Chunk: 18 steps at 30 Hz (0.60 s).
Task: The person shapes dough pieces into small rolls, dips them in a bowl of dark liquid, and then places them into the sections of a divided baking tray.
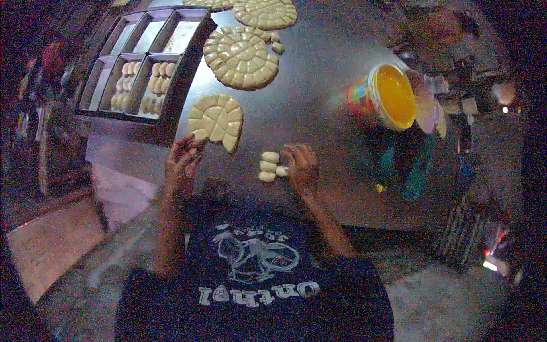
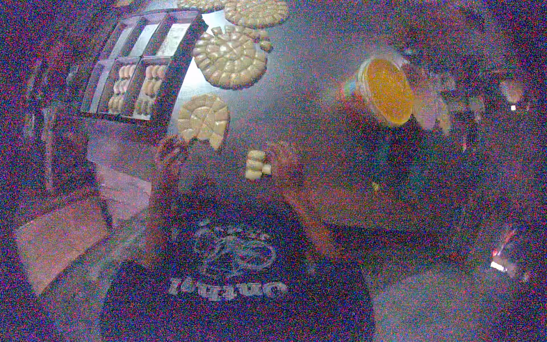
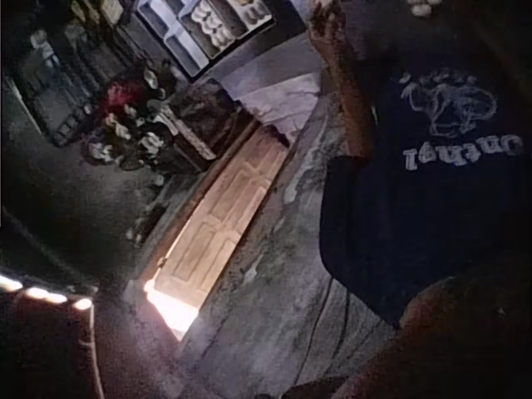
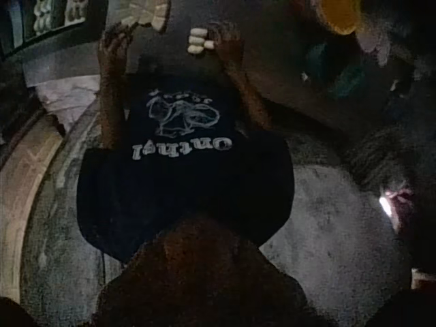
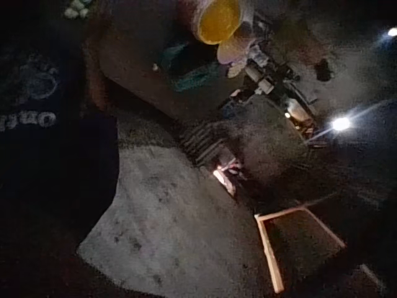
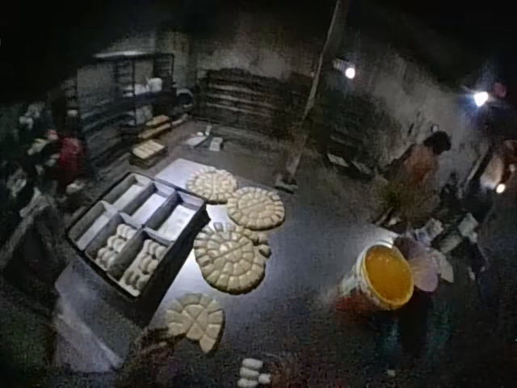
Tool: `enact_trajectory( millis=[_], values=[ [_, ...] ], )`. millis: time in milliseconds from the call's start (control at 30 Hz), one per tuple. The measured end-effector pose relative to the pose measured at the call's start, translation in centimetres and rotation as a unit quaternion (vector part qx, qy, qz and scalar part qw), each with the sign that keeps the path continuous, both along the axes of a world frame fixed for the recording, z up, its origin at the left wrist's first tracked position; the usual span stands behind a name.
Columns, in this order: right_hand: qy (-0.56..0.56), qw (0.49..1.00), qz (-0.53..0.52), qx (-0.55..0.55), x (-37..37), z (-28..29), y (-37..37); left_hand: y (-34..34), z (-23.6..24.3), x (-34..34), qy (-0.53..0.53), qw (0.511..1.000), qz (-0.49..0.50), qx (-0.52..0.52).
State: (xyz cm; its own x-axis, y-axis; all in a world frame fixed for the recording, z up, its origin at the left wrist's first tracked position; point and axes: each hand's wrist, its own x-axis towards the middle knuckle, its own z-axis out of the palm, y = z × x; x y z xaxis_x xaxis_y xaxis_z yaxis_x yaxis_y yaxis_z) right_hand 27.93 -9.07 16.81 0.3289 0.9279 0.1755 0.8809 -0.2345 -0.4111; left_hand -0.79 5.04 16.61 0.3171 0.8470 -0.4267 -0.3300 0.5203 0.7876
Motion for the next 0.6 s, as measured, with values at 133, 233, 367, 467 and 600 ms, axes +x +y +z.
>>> enact_trajectory(
  millis=[133,233,367,467,600],
  values=[
    [-0.028,0.998,0.050,0.029,2.6,-0.9,9.1,-0.2,0.4,-1.2,0.014,0.999,0.025,-0.020],
    [-0.010,0.987,0.157,0.008,0.5,-1.4,12.1,-0.5,-0.4,-4.4,0.019,0.998,0.062,-0.010],
    [-0.028,0.986,0.161,-0.021,-7.0,-2.9,10.3,-0.6,-2.3,-7.6,0.062,0.993,0.102,0.019],
    [-0.032,0.994,0.105,-0.026,-11.1,-3.7,9.3,-1.8,-3.8,-7.1,0.173,0.980,0.040,0.089],
    [-0.018,0.996,0.084,0.025,-12.0,-5.0,9.2,-1.7,-2.2,-1.4,0.273,0.906,-0.145,0.288]
  ],
)
